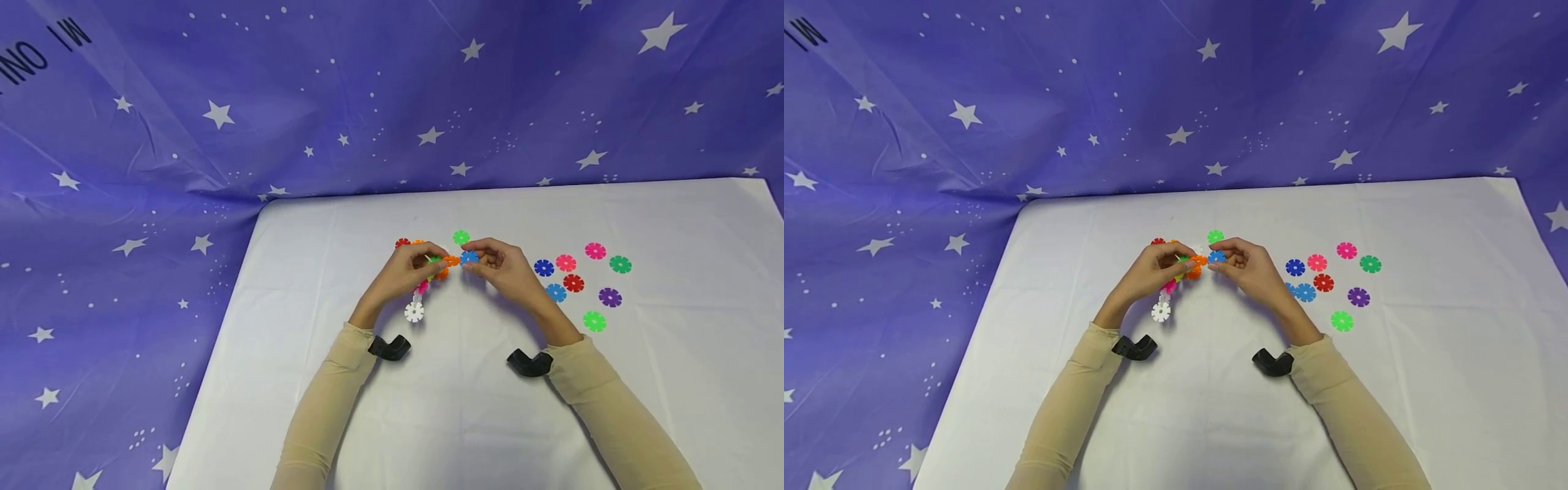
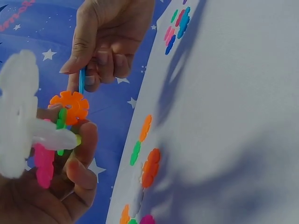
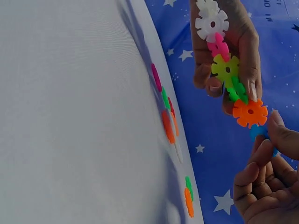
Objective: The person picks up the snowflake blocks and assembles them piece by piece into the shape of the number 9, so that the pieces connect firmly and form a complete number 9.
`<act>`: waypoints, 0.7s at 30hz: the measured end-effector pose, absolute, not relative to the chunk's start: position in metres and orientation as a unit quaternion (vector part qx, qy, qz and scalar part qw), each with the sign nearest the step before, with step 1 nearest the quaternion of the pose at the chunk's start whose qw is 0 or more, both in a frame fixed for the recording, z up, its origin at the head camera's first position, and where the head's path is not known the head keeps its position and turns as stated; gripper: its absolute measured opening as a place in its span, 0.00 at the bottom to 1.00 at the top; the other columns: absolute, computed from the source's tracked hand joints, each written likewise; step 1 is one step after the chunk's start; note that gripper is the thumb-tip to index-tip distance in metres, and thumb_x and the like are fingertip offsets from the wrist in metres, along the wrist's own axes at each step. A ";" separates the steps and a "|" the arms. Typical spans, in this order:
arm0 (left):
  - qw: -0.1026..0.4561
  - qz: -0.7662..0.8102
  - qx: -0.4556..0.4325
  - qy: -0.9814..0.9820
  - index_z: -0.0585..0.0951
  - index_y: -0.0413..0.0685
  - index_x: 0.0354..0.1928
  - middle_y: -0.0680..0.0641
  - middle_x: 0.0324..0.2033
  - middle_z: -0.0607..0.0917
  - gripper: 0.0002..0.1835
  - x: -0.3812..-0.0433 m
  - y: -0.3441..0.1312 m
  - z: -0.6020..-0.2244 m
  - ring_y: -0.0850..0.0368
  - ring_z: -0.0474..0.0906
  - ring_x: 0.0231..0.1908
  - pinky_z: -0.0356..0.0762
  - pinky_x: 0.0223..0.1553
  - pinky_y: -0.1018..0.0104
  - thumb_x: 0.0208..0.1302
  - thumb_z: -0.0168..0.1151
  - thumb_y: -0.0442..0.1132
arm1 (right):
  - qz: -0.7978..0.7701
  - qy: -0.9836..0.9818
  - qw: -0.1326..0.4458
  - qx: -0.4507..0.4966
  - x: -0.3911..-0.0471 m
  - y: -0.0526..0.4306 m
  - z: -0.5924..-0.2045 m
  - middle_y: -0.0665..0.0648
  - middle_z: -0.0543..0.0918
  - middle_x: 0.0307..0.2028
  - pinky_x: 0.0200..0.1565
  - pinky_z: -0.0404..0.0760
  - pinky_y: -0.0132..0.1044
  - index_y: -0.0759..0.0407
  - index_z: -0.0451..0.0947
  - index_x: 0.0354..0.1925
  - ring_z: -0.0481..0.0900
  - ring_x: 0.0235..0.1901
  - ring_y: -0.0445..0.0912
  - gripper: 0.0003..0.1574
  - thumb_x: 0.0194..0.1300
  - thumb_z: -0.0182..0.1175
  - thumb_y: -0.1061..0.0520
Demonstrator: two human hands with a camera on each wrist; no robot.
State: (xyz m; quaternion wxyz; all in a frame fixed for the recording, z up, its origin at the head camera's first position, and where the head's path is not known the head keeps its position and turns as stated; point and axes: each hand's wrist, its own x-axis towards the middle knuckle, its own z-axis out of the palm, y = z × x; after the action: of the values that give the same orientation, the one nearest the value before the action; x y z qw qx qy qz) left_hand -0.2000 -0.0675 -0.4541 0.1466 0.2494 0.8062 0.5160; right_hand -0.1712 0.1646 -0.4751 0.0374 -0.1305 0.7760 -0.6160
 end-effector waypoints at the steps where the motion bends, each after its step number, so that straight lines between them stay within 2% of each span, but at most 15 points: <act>1: 0.145 0.517 0.251 0.806 0.85 0.46 0.46 0.44 0.35 0.85 0.09 -0.200 -0.068 -0.454 0.60 0.71 0.21 0.68 0.23 0.71 0.67 0.63 0.40 | -0.618 0.775 0.035 -0.131 -0.171 0.164 -0.475 0.58 0.77 0.31 0.27 0.71 0.28 0.69 0.77 0.54 0.70 0.25 0.40 0.22 0.62 0.66 0.65; 5: 0.142 0.520 0.253 0.803 0.85 0.47 0.46 0.44 0.35 0.86 0.09 -0.200 -0.068 -0.454 0.58 0.72 0.21 0.69 0.23 0.70 0.67 0.64 0.40 | -0.628 0.767 0.028 -0.128 -0.170 0.164 -0.474 0.57 0.77 0.32 0.28 0.73 0.28 0.71 0.76 0.54 0.72 0.26 0.41 0.21 0.63 0.65 0.66; 11: 0.133 0.518 0.256 0.806 0.85 0.47 0.45 0.49 0.34 0.84 0.08 -0.198 -0.066 -0.455 0.60 0.70 0.20 0.67 0.23 0.71 0.65 0.65 0.39 | -0.638 0.759 0.035 -0.125 -0.166 0.162 -0.473 0.56 0.76 0.32 0.29 0.74 0.29 0.69 0.77 0.54 0.73 0.26 0.43 0.22 0.63 0.66 0.61; 13: 0.122 0.516 0.255 0.809 0.85 0.47 0.43 0.50 0.33 0.84 0.07 -0.198 -0.065 -0.456 0.61 0.69 0.20 0.67 0.23 0.72 0.65 0.65 0.39 | -0.644 0.754 0.032 -0.122 -0.166 0.160 -0.473 0.57 0.76 0.32 0.30 0.77 0.29 0.71 0.78 0.53 0.75 0.26 0.44 0.22 0.63 0.66 0.61; 17: 0.100 0.509 0.247 0.819 0.85 0.47 0.38 0.50 0.29 0.82 0.05 -0.196 -0.061 -0.457 0.61 0.67 0.20 0.65 0.24 0.72 0.65 0.65 0.40 | -0.662 0.740 0.017 -0.112 -0.165 0.156 -0.475 0.62 0.78 0.31 0.35 0.83 0.35 0.73 0.78 0.52 0.82 0.28 0.50 0.21 0.62 0.67 0.64; 21: 0.085 0.499 0.241 0.828 0.85 0.48 0.37 0.48 0.28 0.84 0.05 -0.191 -0.058 -0.451 0.61 0.68 0.20 0.65 0.23 0.72 0.66 0.64 0.41 | -0.667 0.738 -0.003 -0.101 -0.165 0.153 -0.476 0.65 0.80 0.29 0.35 0.84 0.40 0.75 0.78 0.50 0.85 0.28 0.55 0.21 0.60 0.67 0.65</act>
State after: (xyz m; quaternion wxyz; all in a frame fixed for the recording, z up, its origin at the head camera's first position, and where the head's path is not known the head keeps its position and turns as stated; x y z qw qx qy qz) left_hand -0.1914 -0.0577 -0.4509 0.0853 0.2413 0.8282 0.4985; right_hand -0.1651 0.1530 -0.4761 -0.0029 -0.1009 0.7378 -0.6674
